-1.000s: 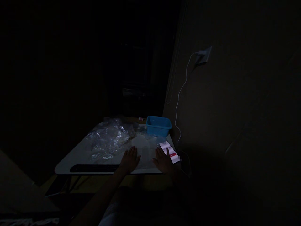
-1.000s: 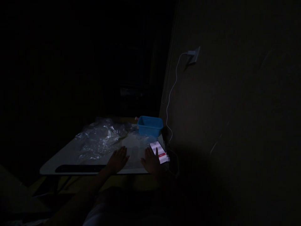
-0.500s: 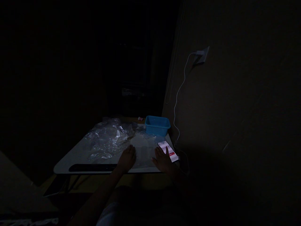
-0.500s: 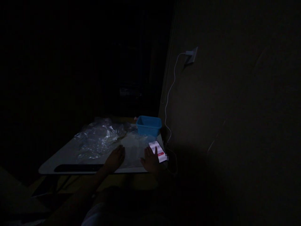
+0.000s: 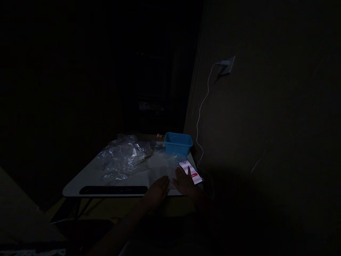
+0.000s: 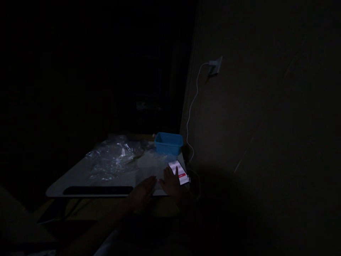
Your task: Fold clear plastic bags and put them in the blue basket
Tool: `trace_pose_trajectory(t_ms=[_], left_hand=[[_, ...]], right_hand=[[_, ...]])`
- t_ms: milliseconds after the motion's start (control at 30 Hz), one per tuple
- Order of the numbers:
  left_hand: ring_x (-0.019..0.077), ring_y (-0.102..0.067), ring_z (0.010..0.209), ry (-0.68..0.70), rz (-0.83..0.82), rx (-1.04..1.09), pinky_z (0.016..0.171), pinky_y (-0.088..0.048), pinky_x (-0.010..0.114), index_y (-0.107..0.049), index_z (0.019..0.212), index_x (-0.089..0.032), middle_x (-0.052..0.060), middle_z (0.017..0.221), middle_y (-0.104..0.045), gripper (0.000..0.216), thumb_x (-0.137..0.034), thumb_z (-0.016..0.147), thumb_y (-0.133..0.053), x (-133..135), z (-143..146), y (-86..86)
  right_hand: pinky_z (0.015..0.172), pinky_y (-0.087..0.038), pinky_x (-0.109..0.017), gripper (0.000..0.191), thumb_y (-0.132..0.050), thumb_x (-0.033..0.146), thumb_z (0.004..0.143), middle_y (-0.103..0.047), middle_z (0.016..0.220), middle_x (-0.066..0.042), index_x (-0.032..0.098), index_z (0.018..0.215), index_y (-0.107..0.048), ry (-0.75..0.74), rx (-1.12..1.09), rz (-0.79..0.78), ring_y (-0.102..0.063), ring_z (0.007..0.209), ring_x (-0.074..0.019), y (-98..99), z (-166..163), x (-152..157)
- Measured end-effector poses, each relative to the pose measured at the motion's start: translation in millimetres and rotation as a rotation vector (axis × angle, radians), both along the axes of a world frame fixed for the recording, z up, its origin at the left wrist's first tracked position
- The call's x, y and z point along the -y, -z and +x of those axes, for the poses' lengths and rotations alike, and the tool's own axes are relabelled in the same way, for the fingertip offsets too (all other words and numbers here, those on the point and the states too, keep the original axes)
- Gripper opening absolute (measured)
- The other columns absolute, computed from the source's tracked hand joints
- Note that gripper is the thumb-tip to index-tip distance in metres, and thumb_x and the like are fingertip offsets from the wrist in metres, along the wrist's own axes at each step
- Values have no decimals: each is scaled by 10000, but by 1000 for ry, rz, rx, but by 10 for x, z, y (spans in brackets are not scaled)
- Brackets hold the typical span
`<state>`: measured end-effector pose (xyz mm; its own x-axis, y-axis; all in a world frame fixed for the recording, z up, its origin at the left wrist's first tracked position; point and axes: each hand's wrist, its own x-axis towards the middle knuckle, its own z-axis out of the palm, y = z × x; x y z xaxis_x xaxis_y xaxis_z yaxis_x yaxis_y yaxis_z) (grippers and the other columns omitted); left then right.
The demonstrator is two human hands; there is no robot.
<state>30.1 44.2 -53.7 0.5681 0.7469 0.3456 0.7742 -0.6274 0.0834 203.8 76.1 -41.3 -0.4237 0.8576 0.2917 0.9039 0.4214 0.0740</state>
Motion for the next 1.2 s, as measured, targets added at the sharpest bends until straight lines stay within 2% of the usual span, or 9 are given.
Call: trace_pose_trajectory(t_ms=[167,300,500,733,1000,1200], left_hand=[[240,-341,1193,-2,-20,-59,974,-317,383,-368,1242,-86,166,1300,-372,478,-360,857,-291,14,-53,42],[251,-310,1209,13,-29,-87,982,-299,386,-349,1255,-78,174,1314,-345,516,-397,855,-276,51,-96,3],[265,-301,1212,25,-40,-100,981,-298,397,-321,1272,-80,185,1325,-318,559,-416,826,-347,102,-148,13],[267,-310,1207,-2,-36,-115,974,-312,398,-337,1260,-83,172,1326,-324,515,-231,778,-443,145,-122,52],[241,-351,1187,12,-11,-124,945,-353,392,-372,1238,-117,151,1305,-366,498,-24,748,-378,134,-143,156],[222,-379,1171,40,34,-44,925,-377,375,-248,1303,-178,126,1300,-387,604,-8,739,-381,167,-173,210]], right_hand=[[979,-32,-537,478,-199,395,873,-472,1227,-110,142,1177,-467,-1,-3,27,-226,1235,-258,-146,4,-23],[977,-37,-524,437,-225,342,874,-479,1218,-104,143,1206,-427,22,-26,58,-246,1222,-254,-279,21,-28],[982,-35,-488,364,-261,284,867,-525,1154,-86,178,1120,-501,39,-38,107,-302,1186,-228,-312,55,54],[974,-58,-482,308,-311,265,855,-568,1078,-70,192,1054,-535,23,-70,95,-331,1160,-225,-260,78,119],[977,-59,-467,277,-338,248,848,-595,1018,-64,203,1004,-563,6,-117,127,-375,1123,-221,-215,130,182],[976,-67,-468,265,-358,233,837,-605,986,-55,202,1009,-557,-12,-147,134,-393,1105,-217,-227,168,245]])
